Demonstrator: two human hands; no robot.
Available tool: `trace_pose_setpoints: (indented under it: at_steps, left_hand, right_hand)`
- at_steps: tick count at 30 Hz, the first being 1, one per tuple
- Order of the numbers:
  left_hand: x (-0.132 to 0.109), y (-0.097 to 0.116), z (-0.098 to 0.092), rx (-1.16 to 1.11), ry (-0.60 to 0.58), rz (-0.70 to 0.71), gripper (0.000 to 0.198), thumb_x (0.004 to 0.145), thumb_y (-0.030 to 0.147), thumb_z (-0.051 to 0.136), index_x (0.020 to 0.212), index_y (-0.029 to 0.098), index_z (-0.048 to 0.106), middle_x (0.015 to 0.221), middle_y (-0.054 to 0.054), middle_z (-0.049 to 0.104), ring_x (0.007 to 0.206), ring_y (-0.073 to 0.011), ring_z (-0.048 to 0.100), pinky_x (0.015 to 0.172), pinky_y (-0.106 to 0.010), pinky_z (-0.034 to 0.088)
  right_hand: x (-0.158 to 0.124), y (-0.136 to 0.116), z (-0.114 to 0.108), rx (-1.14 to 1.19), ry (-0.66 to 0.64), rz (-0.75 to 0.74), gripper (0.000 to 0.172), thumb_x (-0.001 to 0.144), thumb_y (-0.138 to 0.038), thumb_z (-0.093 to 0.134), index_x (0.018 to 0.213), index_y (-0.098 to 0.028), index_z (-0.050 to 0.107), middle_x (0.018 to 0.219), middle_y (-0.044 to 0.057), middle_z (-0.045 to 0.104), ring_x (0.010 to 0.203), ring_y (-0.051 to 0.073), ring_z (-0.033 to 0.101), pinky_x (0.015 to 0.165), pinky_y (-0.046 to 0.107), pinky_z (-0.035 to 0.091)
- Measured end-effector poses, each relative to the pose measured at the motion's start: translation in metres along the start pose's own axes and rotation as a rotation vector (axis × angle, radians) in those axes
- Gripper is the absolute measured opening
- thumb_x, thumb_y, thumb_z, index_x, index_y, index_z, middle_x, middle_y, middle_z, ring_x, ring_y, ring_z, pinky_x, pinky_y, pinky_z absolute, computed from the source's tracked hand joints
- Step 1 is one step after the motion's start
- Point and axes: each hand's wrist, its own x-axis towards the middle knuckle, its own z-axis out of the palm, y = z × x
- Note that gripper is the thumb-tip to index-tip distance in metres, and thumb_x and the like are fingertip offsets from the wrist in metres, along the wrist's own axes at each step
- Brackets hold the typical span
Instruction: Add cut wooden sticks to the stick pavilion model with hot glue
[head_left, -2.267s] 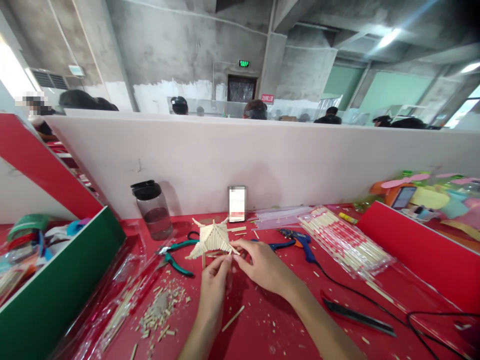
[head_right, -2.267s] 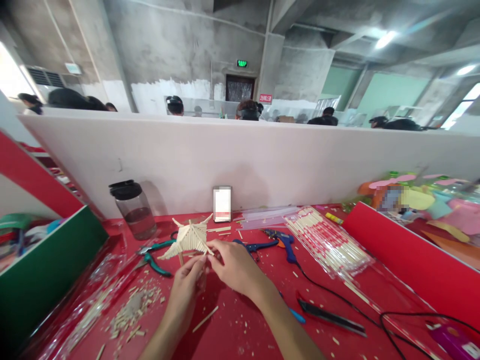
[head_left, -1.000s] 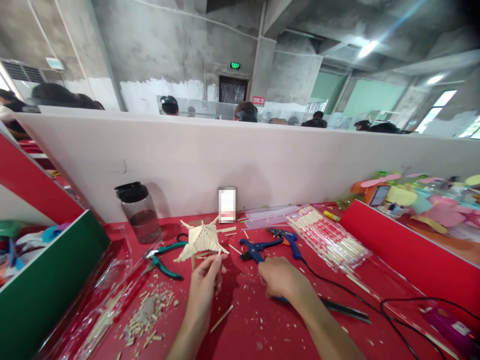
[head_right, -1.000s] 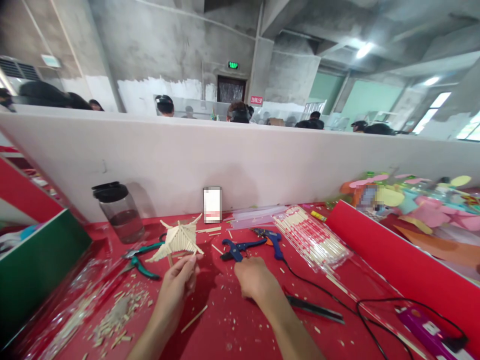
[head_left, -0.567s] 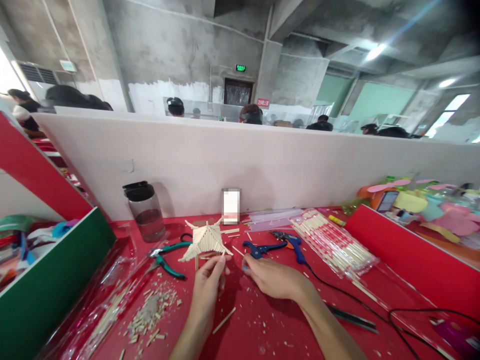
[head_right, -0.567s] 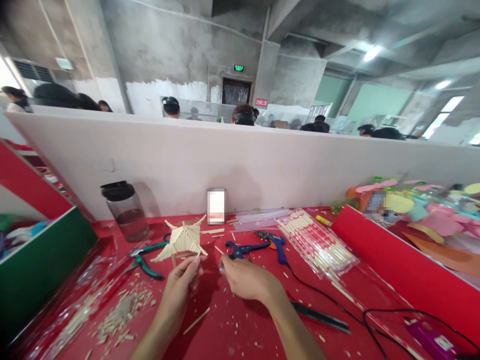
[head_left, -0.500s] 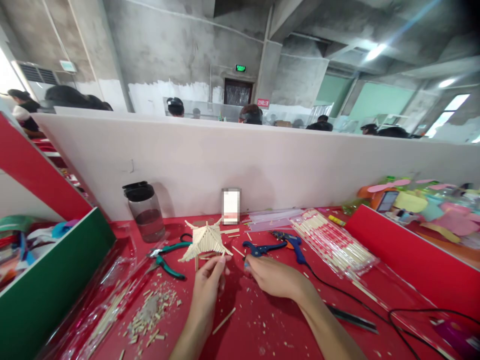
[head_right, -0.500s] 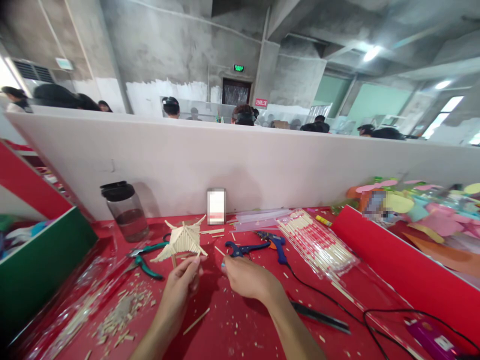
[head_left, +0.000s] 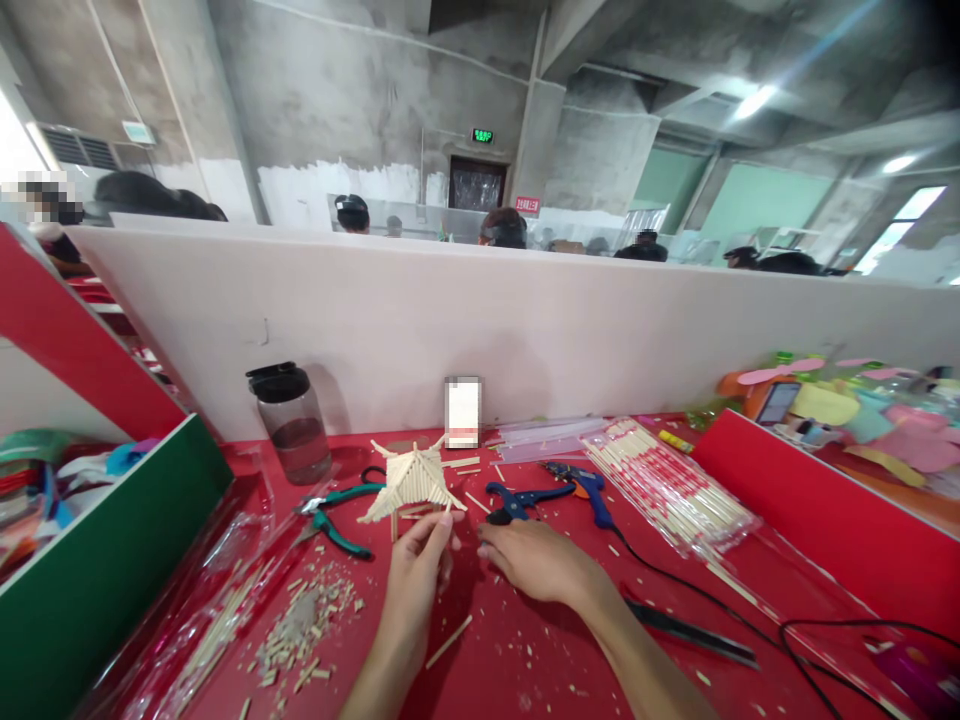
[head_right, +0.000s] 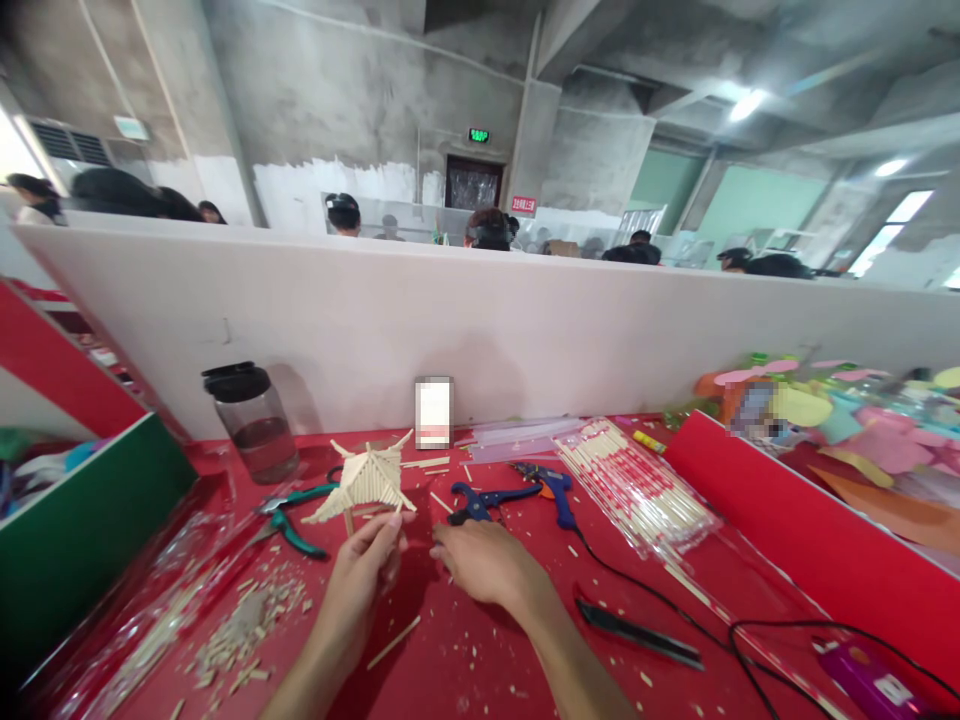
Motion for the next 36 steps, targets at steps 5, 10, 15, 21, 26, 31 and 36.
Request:
trace_pose_setpoints:
  at_steps: [5,10,15,21,26,31,36]
  left_hand:
    - [0.001,-0.003,-0.001,0.003,0.006,0.006,0.058,0.064,0.064,0.08,0.091,0.013,0.077,0.06,0.005,0.056,0.039,-0.0028,0.034,0.037,-0.016,0.023]
    - [0.002,-0.005,-0.004,0.008,0.001,0.014,0.057,0.065,0.064,0.08,0.091,0.013,0.077,0.06,0.004,0.057,0.039,-0.003,0.035,0.037,-0.016,0.023]
    - [0.002,-0.003,-0.003,0.011,0.003,0.02,0.059,0.065,0.065,0.079,0.092,0.012,0.078,0.059,0.004,0.057,0.04,-0.0033,0.036,0.038,-0.016,0.024]
    - [0.0,0.0,-0.002,-0.003,0.001,-0.006,0.059,0.063,0.065,0.081,0.091,0.013,0.078,0.06,0.005,0.056,0.04,-0.0028,0.034,0.037,-0.016,0.023]
    - [0.0,0.002,0.0,0.002,0.002,-0.007,0.059,0.061,0.065,0.081,0.09,0.013,0.078,0.059,0.005,0.056,0.039,-0.0026,0.034,0.037,-0.016,0.023]
    - [-0.001,0.002,0.001,-0.003,0.006,0.0,0.059,0.061,0.065,0.081,0.088,0.013,0.078,0.058,0.005,0.055,0.04,-0.0029,0.033,0.037,-0.016,0.024]
    - [-0.001,0.0,-0.001,-0.013,0.003,-0.009,0.058,0.062,0.065,0.081,0.09,0.013,0.079,0.058,0.005,0.055,0.04,-0.0024,0.033,0.038,-0.016,0.022]
  right_hand:
    - [0.002,-0.003,0.004,0.047,-0.031,0.002,0.032,0.1,-0.033,0.044,0.107,-0.016,0.07,0.104,0.017,0.076,0.098,0.032,0.072,0.079,0.035,0.049]
    - [0.0,-0.009,-0.001,-0.005,-0.053,-0.018,0.04,0.102,-0.029,0.036,0.1,-0.012,0.072,0.102,0.021,0.075,0.099,0.034,0.071,0.082,0.037,0.049]
    - [0.0,-0.013,-0.004,-0.044,0.004,-0.02,0.032,0.1,-0.027,0.041,0.107,-0.015,0.07,0.102,0.019,0.076,0.094,0.034,0.073,0.078,0.036,0.048]
    - [0.003,-0.006,0.005,-0.026,0.009,-0.043,0.03,0.101,-0.033,0.045,0.109,-0.02,0.071,0.104,0.015,0.077,0.098,0.033,0.072,0.079,0.035,0.047]
    - [0.002,-0.006,0.006,0.025,0.005,-0.034,0.029,0.095,-0.044,0.056,0.109,-0.023,0.071,0.103,0.013,0.077,0.098,0.034,0.071,0.08,0.037,0.048]
    - [-0.005,-0.005,0.002,0.054,-0.131,0.057,0.059,0.075,-0.054,0.075,0.119,-0.016,0.065,0.106,0.018,0.074,0.098,0.038,0.07,0.077,0.039,0.05]
    - [-0.02,0.007,-0.013,0.095,-0.132,0.08,0.054,0.085,-0.022,0.057,0.139,-0.02,0.052,0.1,0.016,0.075,0.089,0.031,0.072,0.066,0.032,0.046]
